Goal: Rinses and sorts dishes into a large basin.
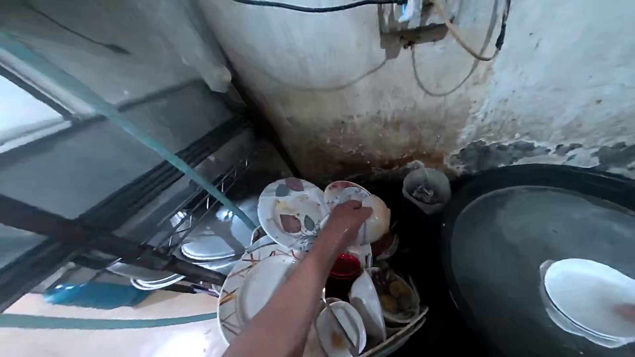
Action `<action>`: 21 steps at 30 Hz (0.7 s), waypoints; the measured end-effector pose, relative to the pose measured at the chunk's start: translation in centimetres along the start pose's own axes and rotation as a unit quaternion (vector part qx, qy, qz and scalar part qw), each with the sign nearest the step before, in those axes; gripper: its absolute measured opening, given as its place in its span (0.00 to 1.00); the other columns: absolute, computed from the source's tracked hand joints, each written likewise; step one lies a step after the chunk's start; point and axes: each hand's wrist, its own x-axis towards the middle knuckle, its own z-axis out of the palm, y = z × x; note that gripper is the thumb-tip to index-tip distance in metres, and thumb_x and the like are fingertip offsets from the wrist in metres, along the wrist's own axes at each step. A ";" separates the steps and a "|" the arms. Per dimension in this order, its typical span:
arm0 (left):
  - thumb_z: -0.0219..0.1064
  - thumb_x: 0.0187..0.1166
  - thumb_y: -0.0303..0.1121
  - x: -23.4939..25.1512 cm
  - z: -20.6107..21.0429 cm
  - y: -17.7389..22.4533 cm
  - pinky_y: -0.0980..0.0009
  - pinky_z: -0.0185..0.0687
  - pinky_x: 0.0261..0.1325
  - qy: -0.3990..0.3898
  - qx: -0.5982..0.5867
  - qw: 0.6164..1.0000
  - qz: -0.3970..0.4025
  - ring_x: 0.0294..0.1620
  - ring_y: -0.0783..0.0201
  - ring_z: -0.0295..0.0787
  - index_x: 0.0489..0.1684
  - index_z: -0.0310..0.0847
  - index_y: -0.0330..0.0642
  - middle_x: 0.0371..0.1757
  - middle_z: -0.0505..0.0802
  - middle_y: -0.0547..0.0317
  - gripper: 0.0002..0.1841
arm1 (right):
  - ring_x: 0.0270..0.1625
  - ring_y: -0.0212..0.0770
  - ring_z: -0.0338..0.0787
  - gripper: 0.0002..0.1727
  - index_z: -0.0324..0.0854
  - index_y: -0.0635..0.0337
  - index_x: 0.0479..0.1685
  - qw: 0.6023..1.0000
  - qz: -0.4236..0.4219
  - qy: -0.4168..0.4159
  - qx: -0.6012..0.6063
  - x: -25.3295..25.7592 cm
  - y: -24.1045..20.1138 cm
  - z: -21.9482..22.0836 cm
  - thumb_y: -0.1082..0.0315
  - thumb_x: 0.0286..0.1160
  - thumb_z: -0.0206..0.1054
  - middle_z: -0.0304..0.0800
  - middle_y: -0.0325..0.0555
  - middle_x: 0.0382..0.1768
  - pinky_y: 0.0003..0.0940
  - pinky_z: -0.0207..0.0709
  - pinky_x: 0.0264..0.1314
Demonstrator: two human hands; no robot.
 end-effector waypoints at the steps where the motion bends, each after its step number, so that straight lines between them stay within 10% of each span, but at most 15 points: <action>1: 0.64 0.86 0.41 0.0 -1.0 -0.1 0.38 0.78 0.58 0.015 0.048 0.999 0.006 0.53 0.41 0.86 0.57 0.86 0.33 0.50 0.90 0.36 0.18 | 0.44 0.38 0.89 0.22 0.65 0.63 0.75 1.000 -0.004 -0.019 0.002 -0.5 -1.2 1.0 0.72 0.82 0.55 0.83 0.50 0.51 0.40 0.87 0.41; 7: 0.58 0.89 0.49 0.9 -1.2 -5.7 0.35 0.81 0.60 -0.022 0.349 0.937 0.013 0.59 0.37 0.89 0.57 0.86 0.37 0.56 0.91 0.38 0.22 | 0.35 0.40 0.88 0.15 0.74 0.66 0.63 0.995 -0.045 -0.093 -0.004 -4.6 -9.1 11.2 0.76 0.80 0.59 0.85 0.51 0.41 0.38 0.84 0.34; 17: 0.62 0.87 0.32 1.0 -4.7 -7.0 0.37 0.74 0.72 -0.144 0.274 0.951 0.004 0.69 0.37 0.83 0.71 0.79 0.32 0.66 0.86 0.32 0.18 | 0.63 0.56 0.86 0.32 0.68 0.60 0.81 0.926 -0.244 -0.264 -0.114 -13.8 -18.7 30.3 0.78 0.73 0.66 0.84 0.64 0.64 0.59 0.79 0.64; 21: 0.62 0.88 0.32 1.4 -5.3 -6.3 0.42 0.73 0.75 -0.080 0.289 0.952 0.063 0.70 0.36 0.83 0.59 0.84 0.25 0.62 0.88 0.30 0.16 | 0.71 0.61 0.83 0.33 0.64 0.60 0.85 0.880 -0.354 -0.277 -0.152 -16.2 -20.3 35.8 0.78 0.77 0.62 0.81 0.67 0.70 0.63 0.74 0.71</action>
